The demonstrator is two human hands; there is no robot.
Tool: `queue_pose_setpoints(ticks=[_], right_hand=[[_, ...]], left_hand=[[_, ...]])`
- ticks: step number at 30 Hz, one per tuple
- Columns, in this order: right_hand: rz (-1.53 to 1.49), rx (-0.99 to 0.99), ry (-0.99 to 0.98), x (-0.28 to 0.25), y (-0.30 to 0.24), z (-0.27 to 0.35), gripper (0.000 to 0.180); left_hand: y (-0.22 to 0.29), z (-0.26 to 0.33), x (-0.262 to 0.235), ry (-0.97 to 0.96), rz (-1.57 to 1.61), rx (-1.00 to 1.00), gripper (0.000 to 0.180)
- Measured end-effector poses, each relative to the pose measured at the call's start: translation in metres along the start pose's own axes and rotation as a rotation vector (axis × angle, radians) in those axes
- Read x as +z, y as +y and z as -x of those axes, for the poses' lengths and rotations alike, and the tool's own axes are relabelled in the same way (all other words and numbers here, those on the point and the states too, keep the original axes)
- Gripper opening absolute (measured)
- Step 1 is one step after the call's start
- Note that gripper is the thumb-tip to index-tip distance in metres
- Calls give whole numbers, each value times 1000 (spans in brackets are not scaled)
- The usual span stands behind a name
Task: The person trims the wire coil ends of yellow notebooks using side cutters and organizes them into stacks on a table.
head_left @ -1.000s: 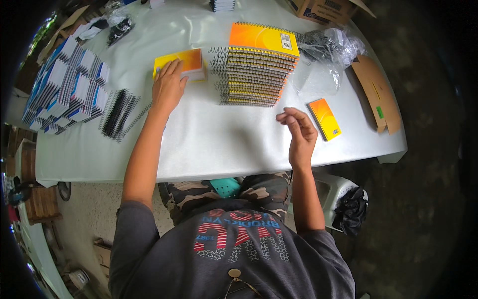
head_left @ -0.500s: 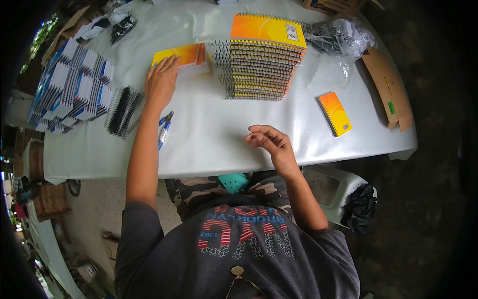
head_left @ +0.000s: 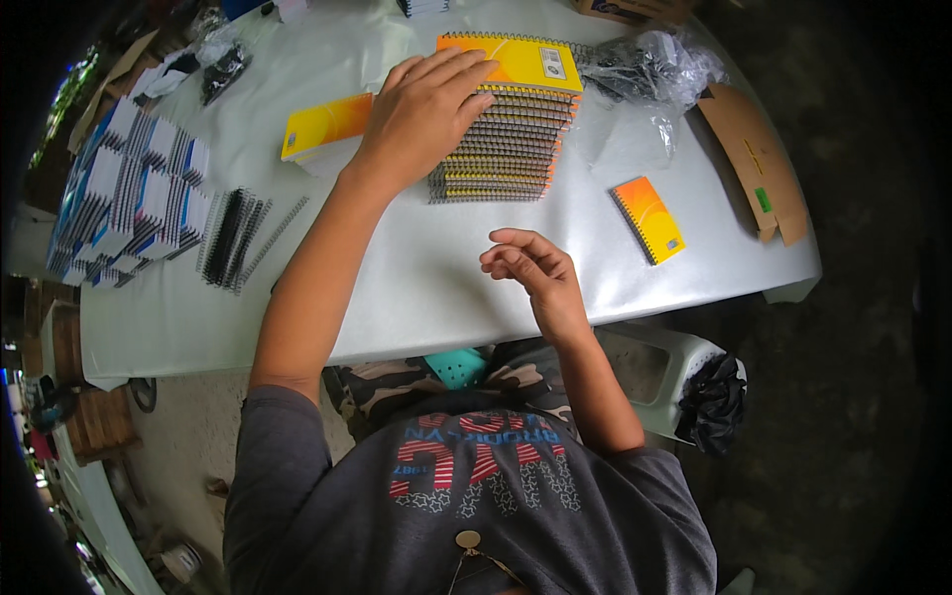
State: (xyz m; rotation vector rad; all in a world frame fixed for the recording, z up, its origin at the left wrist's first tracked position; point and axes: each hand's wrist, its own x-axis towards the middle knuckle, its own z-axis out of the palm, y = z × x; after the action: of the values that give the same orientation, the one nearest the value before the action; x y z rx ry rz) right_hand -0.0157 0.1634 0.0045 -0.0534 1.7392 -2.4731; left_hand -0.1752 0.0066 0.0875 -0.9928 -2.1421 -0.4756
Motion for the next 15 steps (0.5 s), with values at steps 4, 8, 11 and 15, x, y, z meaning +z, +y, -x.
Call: queue_pose_setpoints(ticks=[4,8,11,15], right_hand=[[-27,-44,88,-15,-2,4,24],[-25,-79,136,-21,-2,3,25],[-98,-90,106,-25,-5,2,39],[-736,-21,-209,-32,-32,9,75]], left_hand=[[1,2,0,15,140,-76,27],[-1,1,0,100,221,-56,20],[1,3,-7,242,135,34,16],[45,45,-49,223,104,235,19]])
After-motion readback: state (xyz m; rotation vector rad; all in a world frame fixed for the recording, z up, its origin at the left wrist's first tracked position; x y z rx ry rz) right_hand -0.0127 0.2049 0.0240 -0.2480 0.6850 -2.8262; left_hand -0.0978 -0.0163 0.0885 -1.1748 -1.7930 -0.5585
